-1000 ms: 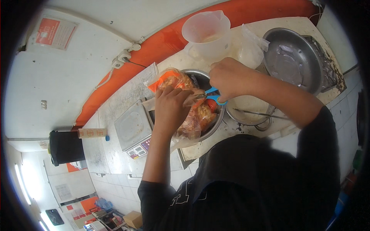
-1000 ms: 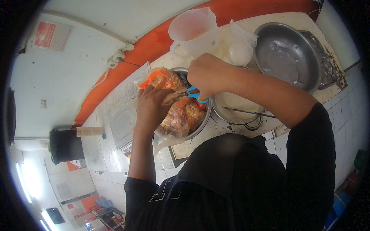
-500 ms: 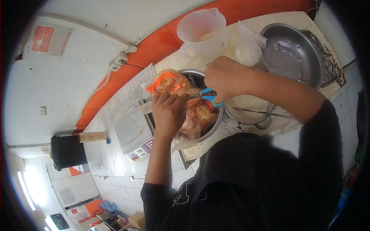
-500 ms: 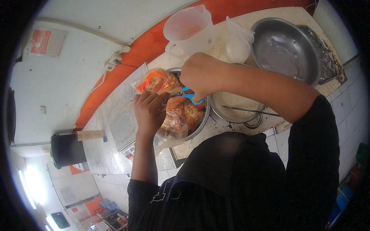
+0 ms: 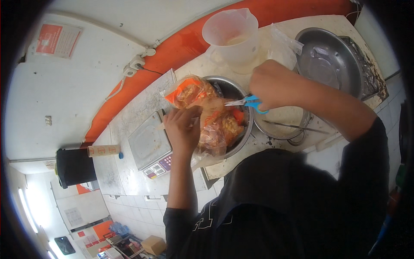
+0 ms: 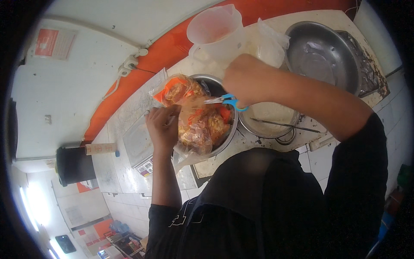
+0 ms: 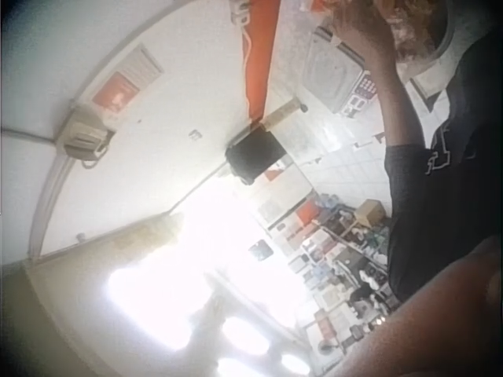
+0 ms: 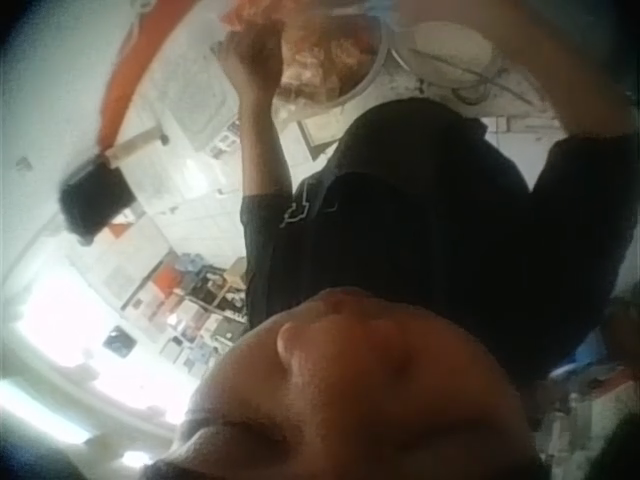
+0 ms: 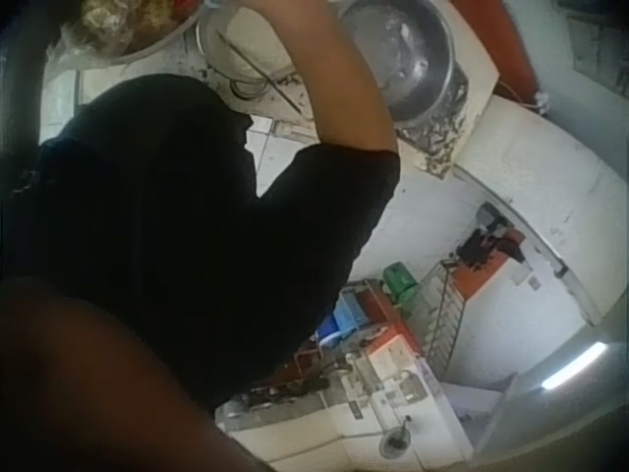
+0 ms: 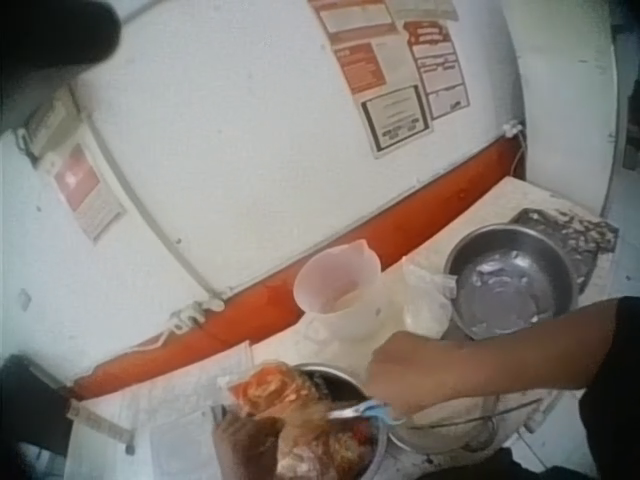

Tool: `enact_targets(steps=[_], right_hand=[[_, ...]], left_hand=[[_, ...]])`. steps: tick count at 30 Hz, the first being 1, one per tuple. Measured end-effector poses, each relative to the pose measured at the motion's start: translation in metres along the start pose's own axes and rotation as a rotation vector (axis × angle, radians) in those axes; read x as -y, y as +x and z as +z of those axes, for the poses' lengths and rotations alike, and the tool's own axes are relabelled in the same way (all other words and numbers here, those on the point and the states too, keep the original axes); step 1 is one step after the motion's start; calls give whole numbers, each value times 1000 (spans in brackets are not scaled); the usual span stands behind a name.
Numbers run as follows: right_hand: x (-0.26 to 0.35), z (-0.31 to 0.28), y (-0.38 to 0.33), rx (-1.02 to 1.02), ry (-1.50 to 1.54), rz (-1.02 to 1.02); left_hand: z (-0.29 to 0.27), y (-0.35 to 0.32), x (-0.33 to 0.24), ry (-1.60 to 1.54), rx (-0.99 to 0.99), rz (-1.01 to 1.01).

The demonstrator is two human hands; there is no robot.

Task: Preparing chicken by cutting open plastic bags, mixing a flour batter in a bowl, and handling chicken pieces.

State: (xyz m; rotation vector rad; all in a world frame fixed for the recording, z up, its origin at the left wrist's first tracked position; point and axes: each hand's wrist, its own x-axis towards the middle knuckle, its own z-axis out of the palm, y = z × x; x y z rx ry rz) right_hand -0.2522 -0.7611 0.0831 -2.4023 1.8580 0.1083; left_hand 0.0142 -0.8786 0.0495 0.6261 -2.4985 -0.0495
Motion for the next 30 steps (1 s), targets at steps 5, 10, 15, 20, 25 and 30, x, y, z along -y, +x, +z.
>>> enact_targets(steps=[5, 10, 15, 20, 25, 30], right_hand=[[-8, 8, -17, -54, 19, 62], [9, -5, -4, -1, 67, 55], [16, -1, 10, -82, 14, -18], [22, 0, 17, -33, 28, -28], [19, 6, 13, -26, 18, -42], [13, -1, 4, 33, 45, 17]], left_hand=[[-4, -1, 0, -98, 21, -71], [1, 3, -10, -111, 47, -56], [0, 0, -13, -99, 88, -77], [-3, 0, -18, -133, 66, -96], [-2, -2, -16, -129, 66, -82], [-1, -2, -12, -131, 53, -132]])
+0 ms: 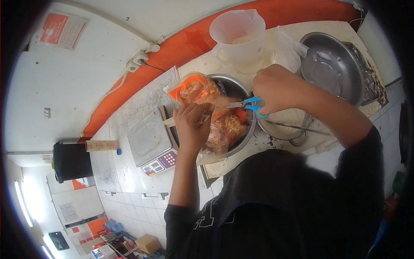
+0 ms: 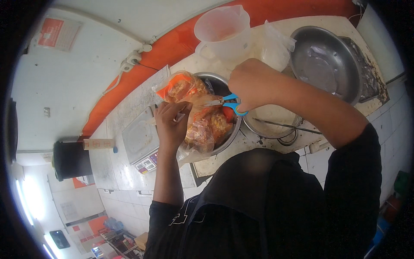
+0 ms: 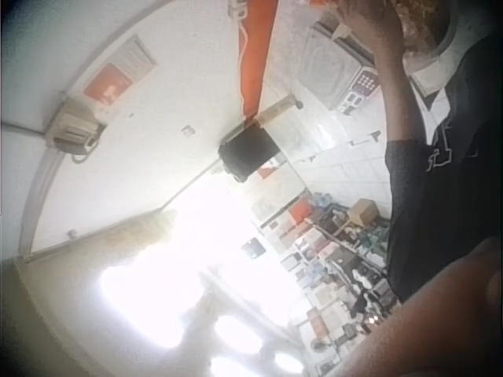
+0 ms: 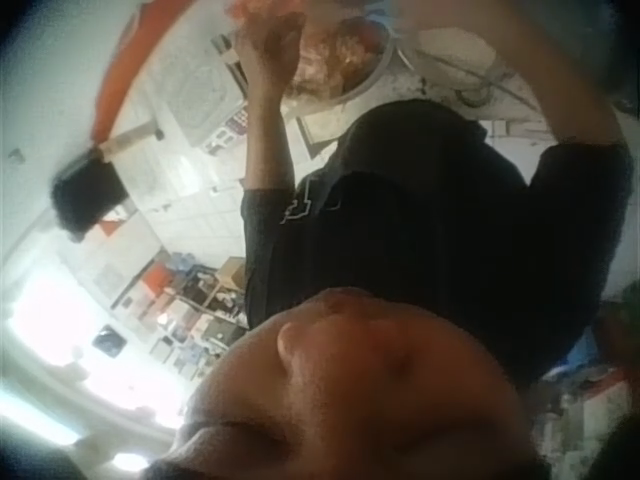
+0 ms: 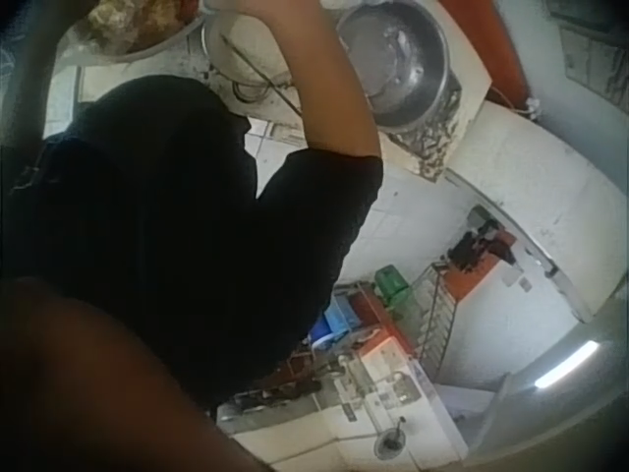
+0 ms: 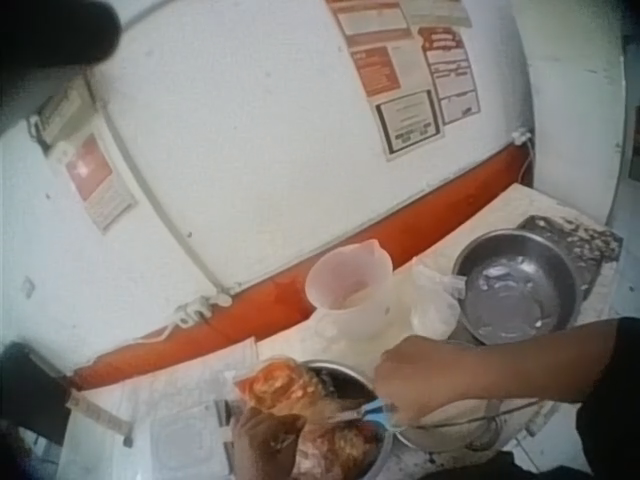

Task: Preparing chicken by cutting open plastic bags, mixing a flour batter in a bowl, and handling chicken pieces.

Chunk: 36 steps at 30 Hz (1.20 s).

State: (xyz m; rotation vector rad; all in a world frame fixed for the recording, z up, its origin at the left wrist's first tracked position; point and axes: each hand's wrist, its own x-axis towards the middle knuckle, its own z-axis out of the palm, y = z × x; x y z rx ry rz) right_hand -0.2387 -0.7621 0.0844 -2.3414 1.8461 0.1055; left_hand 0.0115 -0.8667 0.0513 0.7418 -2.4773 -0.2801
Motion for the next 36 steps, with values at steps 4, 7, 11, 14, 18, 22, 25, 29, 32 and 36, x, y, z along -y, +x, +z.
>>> enact_targets(steps=[4, 7, 11, 14, 18, 22, 25, 29, 32, 36], right_hand=[[-3, 1, -3, -39, 50, 27], [4, 1, 6, -56, 46, -14], [10, 1, 14, -67, 27, -38], [15, -1, 17, -76, 9, -46], [20, -9, 18, -55, -45, -62], [23, -13, 21, -36, -40, -89], [22, -9, 23, -68, -40, -114], [22, -12, 26, -75, -43, -145], [23, -15, 33, -32, -28, -163], [21, -11, 38, -63, 6, -193]], left_hand=[[5, 3, -2, -19, 6, 10], [7, 6, -5, -8, 5, 33], [6, 6, -9, 17, 2, 45], [4, 5, -12, 34, 12, 28], [2, 2, -8, 78, 35, 69], [3, 3, -9, 124, 50, 143], [4, 2, -7, 129, 60, 143], [8, 1, -7, 110, -3, 192], [11, 0, -11, 135, 4, 221], [7, -1, -3, 118, -33, 216]])
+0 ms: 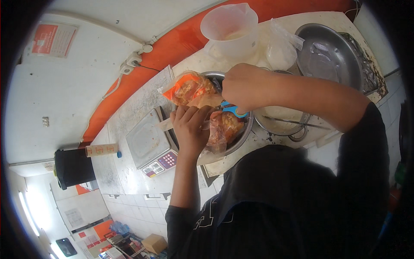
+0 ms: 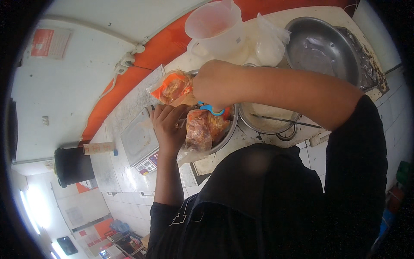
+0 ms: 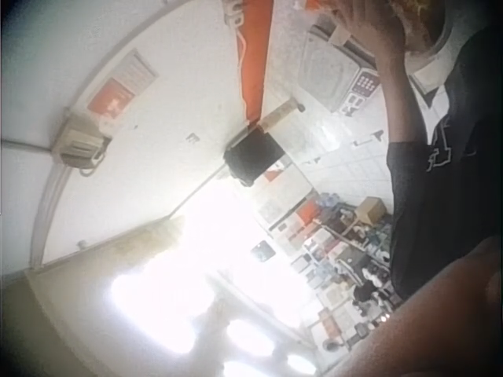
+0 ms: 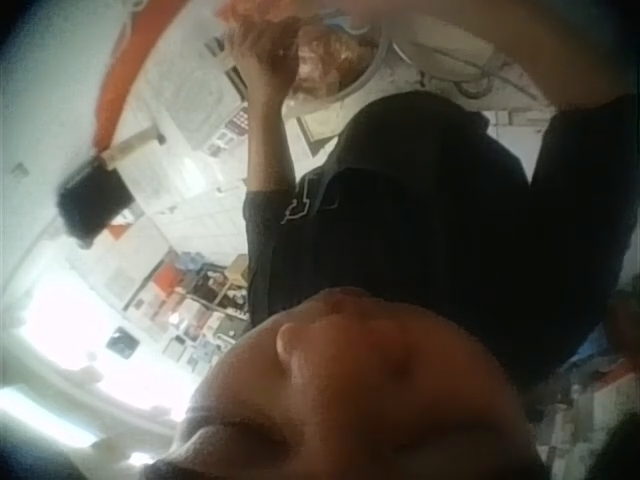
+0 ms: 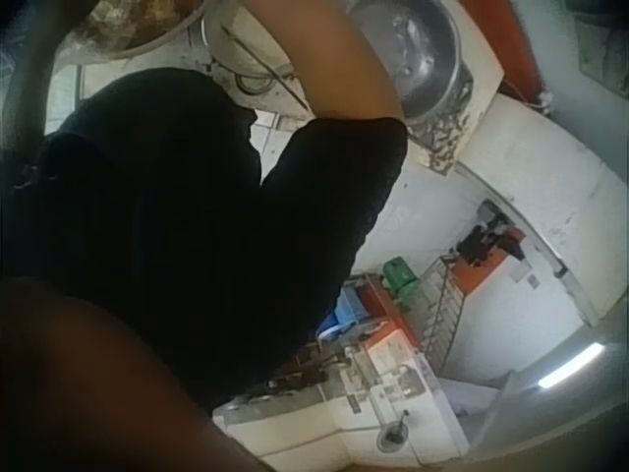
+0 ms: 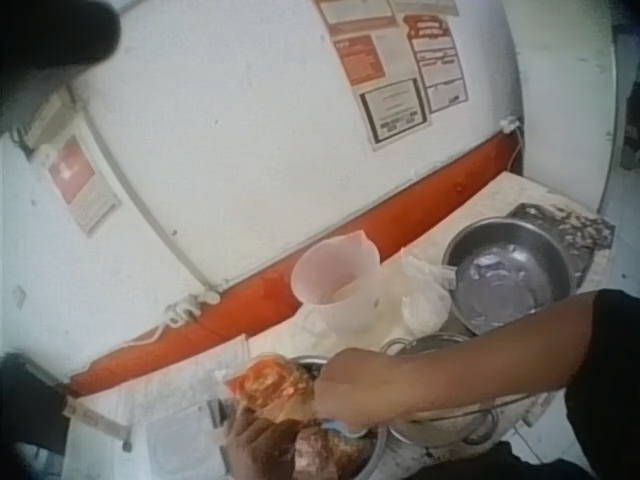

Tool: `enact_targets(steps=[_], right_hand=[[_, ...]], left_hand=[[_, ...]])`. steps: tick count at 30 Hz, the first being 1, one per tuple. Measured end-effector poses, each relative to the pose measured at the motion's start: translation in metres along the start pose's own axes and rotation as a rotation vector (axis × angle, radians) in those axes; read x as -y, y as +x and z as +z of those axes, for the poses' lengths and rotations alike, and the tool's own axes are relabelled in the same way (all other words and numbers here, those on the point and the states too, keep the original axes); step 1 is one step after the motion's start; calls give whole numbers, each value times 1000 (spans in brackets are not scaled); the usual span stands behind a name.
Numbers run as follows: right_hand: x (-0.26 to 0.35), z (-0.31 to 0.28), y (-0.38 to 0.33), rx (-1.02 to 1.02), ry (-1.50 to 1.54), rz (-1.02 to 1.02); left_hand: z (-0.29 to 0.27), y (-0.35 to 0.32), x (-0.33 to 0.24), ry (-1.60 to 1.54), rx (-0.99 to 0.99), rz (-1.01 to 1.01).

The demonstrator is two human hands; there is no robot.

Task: Preparing chicken by cutting open plastic bags, mixing a flour batter in a bowl, and handling chicken pieces.

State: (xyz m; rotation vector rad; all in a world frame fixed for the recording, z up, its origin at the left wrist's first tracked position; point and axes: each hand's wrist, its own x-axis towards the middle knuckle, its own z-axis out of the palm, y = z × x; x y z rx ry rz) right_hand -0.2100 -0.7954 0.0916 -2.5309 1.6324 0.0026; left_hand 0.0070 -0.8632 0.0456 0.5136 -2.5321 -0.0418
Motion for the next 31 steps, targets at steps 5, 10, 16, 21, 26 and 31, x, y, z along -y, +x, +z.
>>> enact_targets(steps=[5, 10, 16, 21, 26, 31], right_hand=[[0, -4, 3, 6, 11, -8], [2, -2, 5, -13, 55, -33], [-5, -7, -10, 37, 50, 8], [-16, -9, -24, 100, 23, 110], [-11, -12, -17, 22, 40, 98], [-5, -4, 0, -33, 33, 40]], left_hand=[[4, -2, -3, 6, -16, 38], [0, 0, -2, -20, -21, -8], [-1, -3, 11, -23, -59, -103], [-6, -3, 17, -107, -46, -207], [2, 2, 5, -91, -16, -115], [-4, 5, -3, -64, 58, -55]])
